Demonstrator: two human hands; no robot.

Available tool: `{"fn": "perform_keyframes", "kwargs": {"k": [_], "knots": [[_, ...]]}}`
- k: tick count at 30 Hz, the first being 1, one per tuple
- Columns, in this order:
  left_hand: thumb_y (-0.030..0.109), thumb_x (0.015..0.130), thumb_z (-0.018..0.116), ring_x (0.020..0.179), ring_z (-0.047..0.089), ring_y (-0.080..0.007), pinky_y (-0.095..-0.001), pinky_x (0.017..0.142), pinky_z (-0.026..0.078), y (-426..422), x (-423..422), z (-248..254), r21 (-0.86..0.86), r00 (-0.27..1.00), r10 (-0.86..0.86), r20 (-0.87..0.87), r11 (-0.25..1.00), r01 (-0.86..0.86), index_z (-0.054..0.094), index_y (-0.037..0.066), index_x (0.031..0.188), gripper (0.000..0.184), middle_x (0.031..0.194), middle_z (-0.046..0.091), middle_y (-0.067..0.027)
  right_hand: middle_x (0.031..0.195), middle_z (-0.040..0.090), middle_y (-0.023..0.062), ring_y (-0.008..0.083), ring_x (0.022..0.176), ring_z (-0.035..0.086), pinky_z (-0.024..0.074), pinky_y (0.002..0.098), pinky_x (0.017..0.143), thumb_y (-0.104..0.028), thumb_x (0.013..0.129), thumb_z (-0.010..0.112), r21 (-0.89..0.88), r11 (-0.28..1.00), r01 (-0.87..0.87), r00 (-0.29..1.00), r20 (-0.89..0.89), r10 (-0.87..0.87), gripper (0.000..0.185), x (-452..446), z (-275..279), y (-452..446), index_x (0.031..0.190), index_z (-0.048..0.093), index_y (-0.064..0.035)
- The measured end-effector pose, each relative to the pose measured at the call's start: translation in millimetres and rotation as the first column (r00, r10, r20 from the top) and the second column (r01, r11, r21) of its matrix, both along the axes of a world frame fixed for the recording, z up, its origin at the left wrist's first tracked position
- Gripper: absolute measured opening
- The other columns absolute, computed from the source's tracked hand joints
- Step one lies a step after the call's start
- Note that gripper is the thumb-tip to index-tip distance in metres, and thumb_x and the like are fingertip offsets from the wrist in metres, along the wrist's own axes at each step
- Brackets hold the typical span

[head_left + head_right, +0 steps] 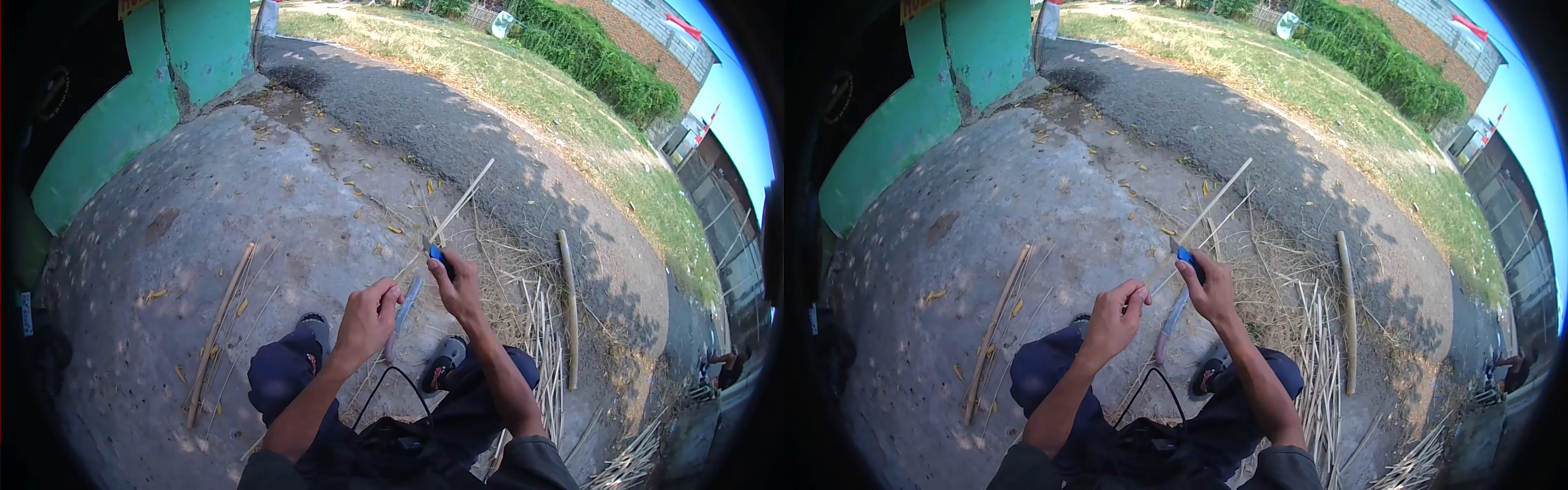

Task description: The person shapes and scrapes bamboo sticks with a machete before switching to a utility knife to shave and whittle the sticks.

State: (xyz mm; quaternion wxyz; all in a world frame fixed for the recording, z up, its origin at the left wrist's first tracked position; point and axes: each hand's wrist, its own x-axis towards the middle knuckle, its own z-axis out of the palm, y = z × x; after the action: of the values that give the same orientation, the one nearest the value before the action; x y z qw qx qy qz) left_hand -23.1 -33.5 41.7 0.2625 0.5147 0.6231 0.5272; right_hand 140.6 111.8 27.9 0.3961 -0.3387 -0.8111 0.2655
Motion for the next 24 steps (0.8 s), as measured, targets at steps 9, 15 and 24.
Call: {"fn": "perform_keyframes", "kwargs": {"k": [9,15,24], "knots": [[0.015,0.107,0.056,0.057,0.054,-0.0141,-0.0349,0.057,0.044,4.3,-3.6,4.4,0.015,1.0,0.004,0.029,1.0,-0.004,0.066,-0.001,0.092,0.025,0.065,0.058,-0.0098,0.063,0.058,0.0162,0.0348,0.055,0.061,0.0448,0.0435,0.056,-0.037,0.1,0.071,0.096,0.989,-0.112,0.988,0.113,0.101,0.033,0.7,1.7,-3.6,0.096,0.069,-0.0043],[0.016,0.108,0.055,0.057,0.052,-0.0122,-0.0338,0.056,0.043,7.3,-6.0,5.4,0.03,0.999,0.04,-0.002,0.999,-0.04,0.065,-0.001,0.092,0.026,0.063,0.055,-0.0079,0.064,0.06,0.0156,0.0339,0.055,0.063,0.045,0.0432,0.054,-0.038,0.098,0.074,0.11,0.988,-0.111,0.991,0.089,0.102,0.033,-8.2,2.4,0.9,0.097,0.069,-0.0056],[0.016,0.108,0.055,0.055,0.051,-0.0137,-0.034,0.055,0.042,6.6,-10.9,0.7,0.006,0.999,0.03,0.02,1.0,-0.03,0.065,-0.001,0.091,0.026,0.062,0.052,-0.0087,0.059,0.058,0.0145,0.0338,0.051,0.061,0.0441,0.0433,0.052,-0.038,0.098,0.074,0.116,0.986,-0.12,0.99,0.089,0.11,0.032,-11.3,-4.9,-9.1,0.095,0.071,-0.0068]]}}
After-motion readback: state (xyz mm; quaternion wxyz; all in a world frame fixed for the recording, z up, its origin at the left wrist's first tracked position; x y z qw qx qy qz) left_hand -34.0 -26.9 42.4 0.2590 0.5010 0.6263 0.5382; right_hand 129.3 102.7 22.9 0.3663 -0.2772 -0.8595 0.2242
